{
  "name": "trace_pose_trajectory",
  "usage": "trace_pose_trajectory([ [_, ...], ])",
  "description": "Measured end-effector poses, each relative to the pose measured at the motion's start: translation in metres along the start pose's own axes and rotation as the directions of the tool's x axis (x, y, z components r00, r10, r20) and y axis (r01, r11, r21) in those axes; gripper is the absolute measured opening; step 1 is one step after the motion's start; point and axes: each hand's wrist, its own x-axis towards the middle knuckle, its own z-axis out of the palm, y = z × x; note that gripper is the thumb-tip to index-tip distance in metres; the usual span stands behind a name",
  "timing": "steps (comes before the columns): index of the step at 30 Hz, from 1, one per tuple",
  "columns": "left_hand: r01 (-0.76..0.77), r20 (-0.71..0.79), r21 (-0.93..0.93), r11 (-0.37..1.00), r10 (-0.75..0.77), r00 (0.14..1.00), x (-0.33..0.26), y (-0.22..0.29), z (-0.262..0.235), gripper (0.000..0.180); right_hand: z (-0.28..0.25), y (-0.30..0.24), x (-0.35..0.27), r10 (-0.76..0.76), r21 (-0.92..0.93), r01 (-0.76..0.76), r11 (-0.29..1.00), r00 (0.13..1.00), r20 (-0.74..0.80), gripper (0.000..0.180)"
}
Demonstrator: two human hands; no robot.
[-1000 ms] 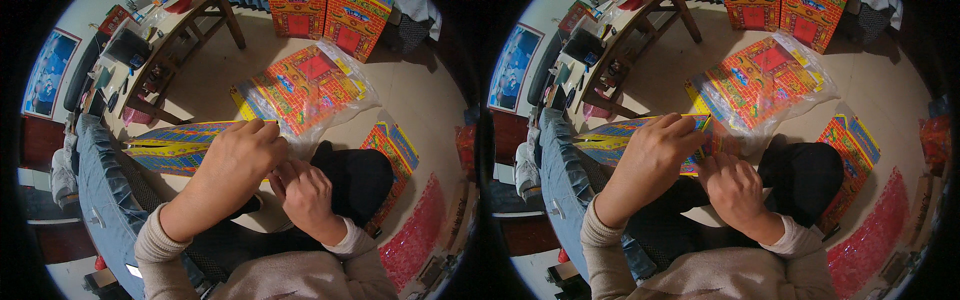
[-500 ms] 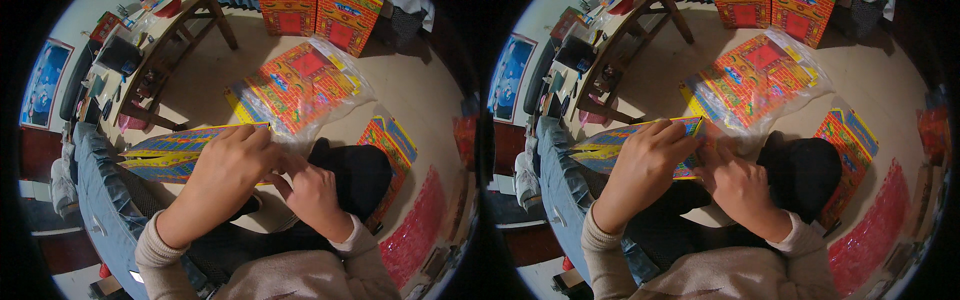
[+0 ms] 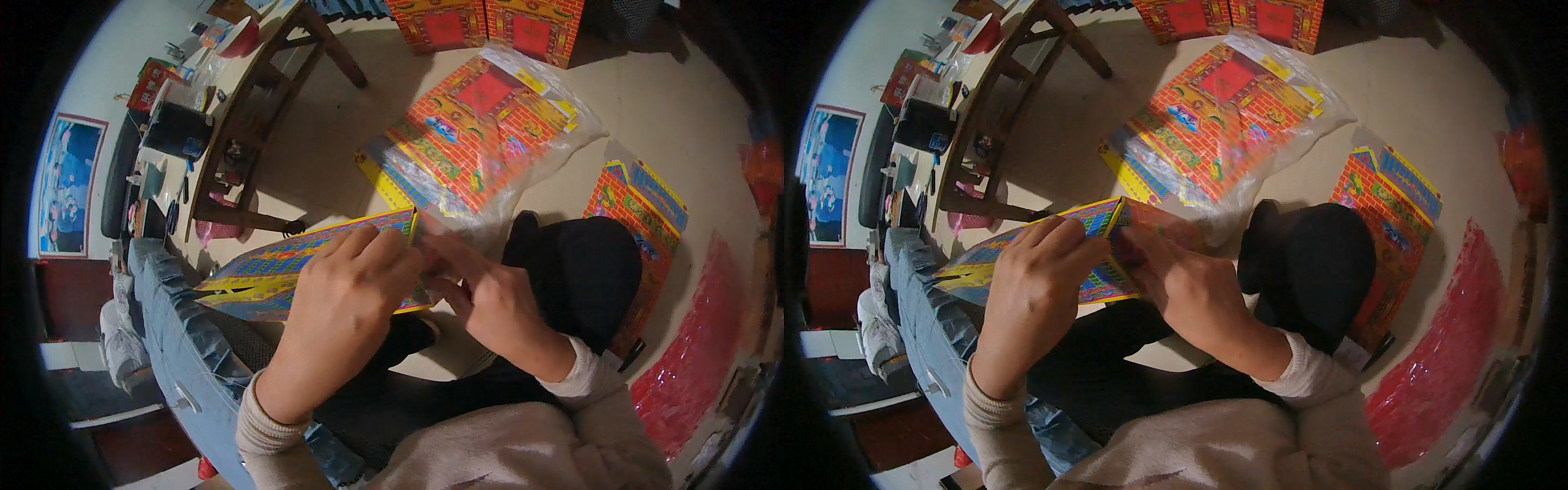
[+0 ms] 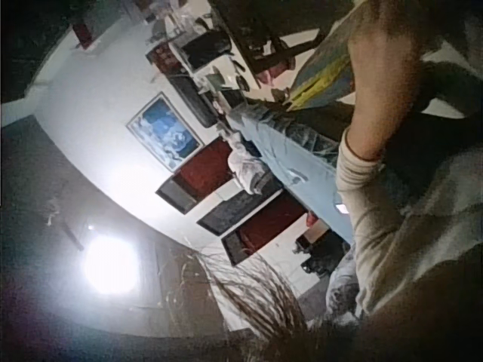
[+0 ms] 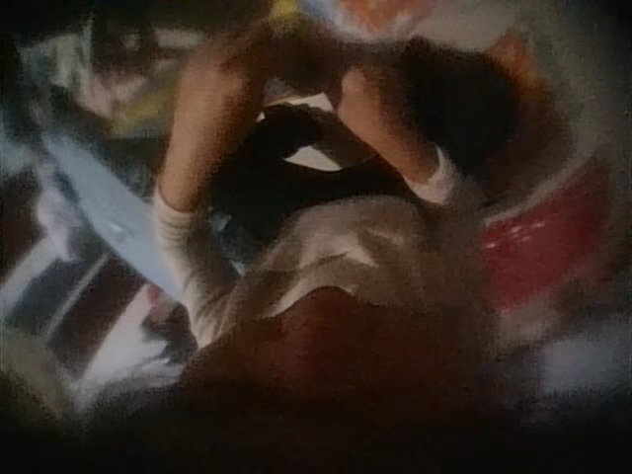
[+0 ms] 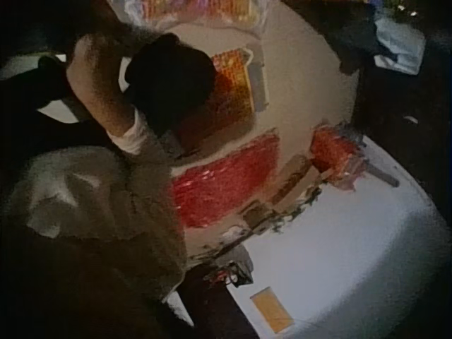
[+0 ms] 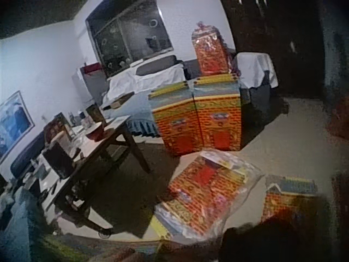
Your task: The person assembles a colorful printed cardboard box by folding flaps and securing edges with a stapler. They handle multiple similar boxes, folding and stapling each one individually.
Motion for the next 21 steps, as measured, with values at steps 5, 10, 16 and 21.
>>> trace_pose_trajectory([
  [5, 0.01, 0.043, 0.026, 1.0, -0.011, 0.999, 0.0, 0.004, -0.001, 0.026, 0.004, 0.014, 0.004, 0.033, 0.064, -0.027, 0.998, 0.994, -0.101, 0.049],
  [10, 0.03, -0.034, 0.033, 0.999, -0.028, 0.999, -0.005, 0.0, 0.005, 0.029, 0.011, 0.03, 0.002, -0.032, 0.091, 0.045, 0.995, 0.99, -0.14, 0.05],
  [16, 0.218, -0.1, -0.08, 0.973, -0.225, 0.969, -0.006, 0.001, 0.011, 0.029, -0.018, 0.016, 0.001, -0.105, 0.08, 0.124, 0.989, 0.973, -0.203, 0.038],
  [21, 0.211, -0.068, -0.069, 0.975, -0.215, 0.974, -0.007, 0.001, 0.011, 0.023, -0.081, 0.017, 0.003, -0.144, 0.053, 0.187, 0.981, 0.881, -0.45, 0.018],
])
